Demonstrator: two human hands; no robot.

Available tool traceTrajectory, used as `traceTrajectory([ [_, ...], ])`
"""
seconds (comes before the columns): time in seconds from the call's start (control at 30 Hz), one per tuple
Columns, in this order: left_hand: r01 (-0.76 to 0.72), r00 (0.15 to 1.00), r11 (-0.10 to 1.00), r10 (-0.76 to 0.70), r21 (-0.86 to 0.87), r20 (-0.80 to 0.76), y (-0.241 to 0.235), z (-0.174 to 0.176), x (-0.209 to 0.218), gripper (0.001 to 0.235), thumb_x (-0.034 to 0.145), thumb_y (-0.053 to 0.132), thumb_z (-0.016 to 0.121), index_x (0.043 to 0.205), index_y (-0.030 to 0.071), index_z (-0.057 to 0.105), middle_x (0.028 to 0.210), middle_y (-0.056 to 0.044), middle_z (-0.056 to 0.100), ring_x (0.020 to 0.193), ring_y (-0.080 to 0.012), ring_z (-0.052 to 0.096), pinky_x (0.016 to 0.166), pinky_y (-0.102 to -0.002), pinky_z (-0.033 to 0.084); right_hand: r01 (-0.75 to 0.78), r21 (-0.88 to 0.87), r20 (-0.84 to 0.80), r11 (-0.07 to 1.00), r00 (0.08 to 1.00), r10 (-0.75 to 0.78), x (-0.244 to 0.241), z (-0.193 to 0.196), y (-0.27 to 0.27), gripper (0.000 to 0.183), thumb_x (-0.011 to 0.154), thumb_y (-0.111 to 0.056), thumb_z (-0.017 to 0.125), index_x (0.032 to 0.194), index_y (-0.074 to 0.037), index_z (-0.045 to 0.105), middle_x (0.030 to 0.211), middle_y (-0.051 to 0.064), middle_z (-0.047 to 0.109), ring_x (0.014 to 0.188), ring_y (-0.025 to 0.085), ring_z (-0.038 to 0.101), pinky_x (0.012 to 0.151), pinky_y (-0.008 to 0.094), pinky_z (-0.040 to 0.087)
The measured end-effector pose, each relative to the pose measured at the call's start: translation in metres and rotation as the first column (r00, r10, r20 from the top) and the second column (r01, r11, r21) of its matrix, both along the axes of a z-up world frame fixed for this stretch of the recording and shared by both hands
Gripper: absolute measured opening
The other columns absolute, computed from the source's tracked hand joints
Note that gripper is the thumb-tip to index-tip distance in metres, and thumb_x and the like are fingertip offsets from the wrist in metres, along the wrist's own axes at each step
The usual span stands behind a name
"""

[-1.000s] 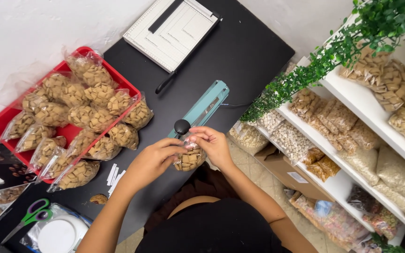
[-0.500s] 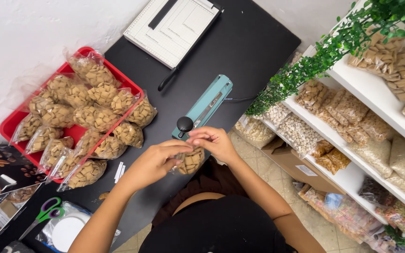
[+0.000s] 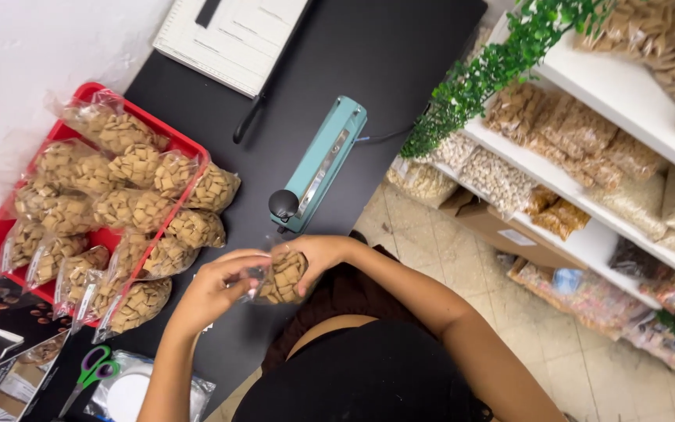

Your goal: Using a manual heat sealer to seal individual plastic bags filled with cookies.

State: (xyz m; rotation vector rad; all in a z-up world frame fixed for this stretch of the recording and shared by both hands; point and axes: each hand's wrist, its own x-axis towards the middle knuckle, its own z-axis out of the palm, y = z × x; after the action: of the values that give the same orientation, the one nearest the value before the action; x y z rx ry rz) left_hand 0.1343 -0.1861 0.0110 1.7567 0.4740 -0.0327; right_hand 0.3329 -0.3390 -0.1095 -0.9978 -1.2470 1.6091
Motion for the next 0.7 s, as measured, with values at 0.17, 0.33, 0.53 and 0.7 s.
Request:
traceTrajectory([
  [0.17, -0.075, 0.997, 0.993, 0.075, -0.095, 0.004, 0.005, -0.087, 0.01, 0.037, 0.08, -0.004, 0.078, 0.115, 0.009, 0.081, 0.12, -0.011, 0.073, 0.085, -0.0195, 0.069, 0.076, -0.038, 0.059, 0.059, -0.155, -0.145, 0.986, 0.986, -0.082, 0.017, -0.031, -0.008, 0.085, 0.064, -0.029, 0.1, 0.136, -0.005, 0.061, 0.127, 0.014, 0.069, 0.112, 0.022, 0.063, 0.091, 0.042, 0.058],
  [0.33, -0.085, 0.992, 0.985, 0.097, -0.149, 0.08, 0.014, -0.162, 0.049, 0.037, 0.079, -0.008, 0.076, 0.114, 0.005, 0.079, 0.112, -0.012, 0.07, 0.081, -0.0178, 0.062, 0.074, -0.037, 0.057, 0.147, -0.317, -0.127, 0.937, 0.972, -0.196, 0.054, -0.037, -0.021, 0.082, 0.072, -0.027, 0.096, 0.141, -0.004, 0.057, 0.131, 0.016, 0.066, 0.116, 0.026, 0.062, 0.094, 0.046, 0.057],
  [0.53, -0.075, 0.993, 0.986, 0.088, -0.147, 0.078, 0.03, -0.157, 0.103, 0.035, 0.071, -0.009, 0.082, 0.104, -0.003, 0.078, 0.109, -0.016, 0.071, 0.088, -0.0269, 0.066, 0.075, -0.043, 0.056, 0.249, -0.474, -0.142, 0.845, 0.925, -0.352, 0.096, -0.051, -0.022, 0.089, 0.072, -0.023, 0.097, 0.146, -0.003, 0.052, 0.127, 0.021, 0.067, 0.107, 0.031, 0.07, 0.086, 0.048, 0.061],
  [0.7, -0.008, 0.996, 0.997, 0.015, -0.077, 0.086, 0.032, -0.106, 0.154, 0.039, 0.081, -0.004, 0.073, 0.117, 0.011, 0.077, 0.123, -0.005, 0.071, 0.077, -0.0147, 0.052, 0.072, -0.03, 0.047, 0.354, -0.515, -0.063, 0.781, 0.893, -0.446, 0.128, -0.044, -0.009, 0.089, 0.07, -0.027, 0.098, 0.142, 0.0, 0.054, 0.117, 0.025, 0.07, 0.099, 0.037, 0.073, 0.078, 0.052, 0.063],
])
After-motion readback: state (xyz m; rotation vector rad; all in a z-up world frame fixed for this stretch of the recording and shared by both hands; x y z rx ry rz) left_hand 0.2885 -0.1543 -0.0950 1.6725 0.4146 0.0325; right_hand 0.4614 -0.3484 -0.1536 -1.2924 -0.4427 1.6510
